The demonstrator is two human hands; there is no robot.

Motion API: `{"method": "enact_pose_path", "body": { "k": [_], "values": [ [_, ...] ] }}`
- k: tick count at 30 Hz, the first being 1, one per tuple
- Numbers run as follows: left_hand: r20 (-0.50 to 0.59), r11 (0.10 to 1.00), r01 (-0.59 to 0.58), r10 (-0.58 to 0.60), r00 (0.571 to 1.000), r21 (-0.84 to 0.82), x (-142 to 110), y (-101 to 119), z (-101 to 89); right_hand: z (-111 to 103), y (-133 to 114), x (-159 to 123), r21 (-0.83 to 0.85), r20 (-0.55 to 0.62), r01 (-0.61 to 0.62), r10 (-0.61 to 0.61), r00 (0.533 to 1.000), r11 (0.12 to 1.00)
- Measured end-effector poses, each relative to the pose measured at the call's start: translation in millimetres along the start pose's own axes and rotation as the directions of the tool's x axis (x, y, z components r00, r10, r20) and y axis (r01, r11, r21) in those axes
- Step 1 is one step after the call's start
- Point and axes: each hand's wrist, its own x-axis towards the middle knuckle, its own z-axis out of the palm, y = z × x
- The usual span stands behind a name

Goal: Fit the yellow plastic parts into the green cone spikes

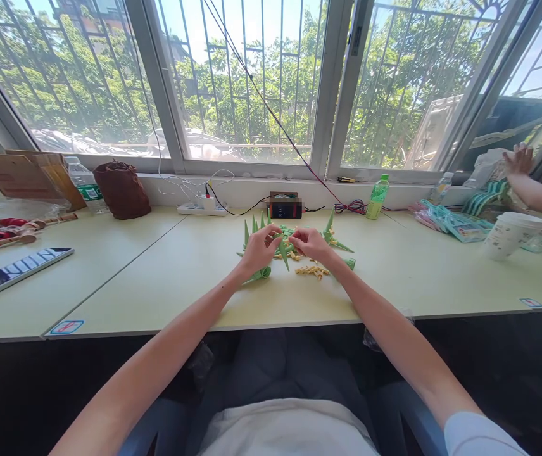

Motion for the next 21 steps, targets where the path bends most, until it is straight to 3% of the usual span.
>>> {"method": "enact_pose_path", "body": {
  "k": [5,13,21],
  "values": [
    [0.006,1.0,-0.028,0.028,1.0,0.0,0,0,0.9,-1,-1,-1,-0.048,0.015,-0.026,0.027,1.0,0.999],
    [-0.027,0.999,-0.034,0.034,0.999,0.01,0,-1,1.8,-6,-13,-3,0.053,0.027,-0.017,0.016,1.0,0.998],
    [-0.001,0.999,-0.049,0.049,0.999,0.003,-1,0,3.6,-10,-16,-5,-0.088,0.034,-0.036,0.039,0.999,0.996]
  ]
}}
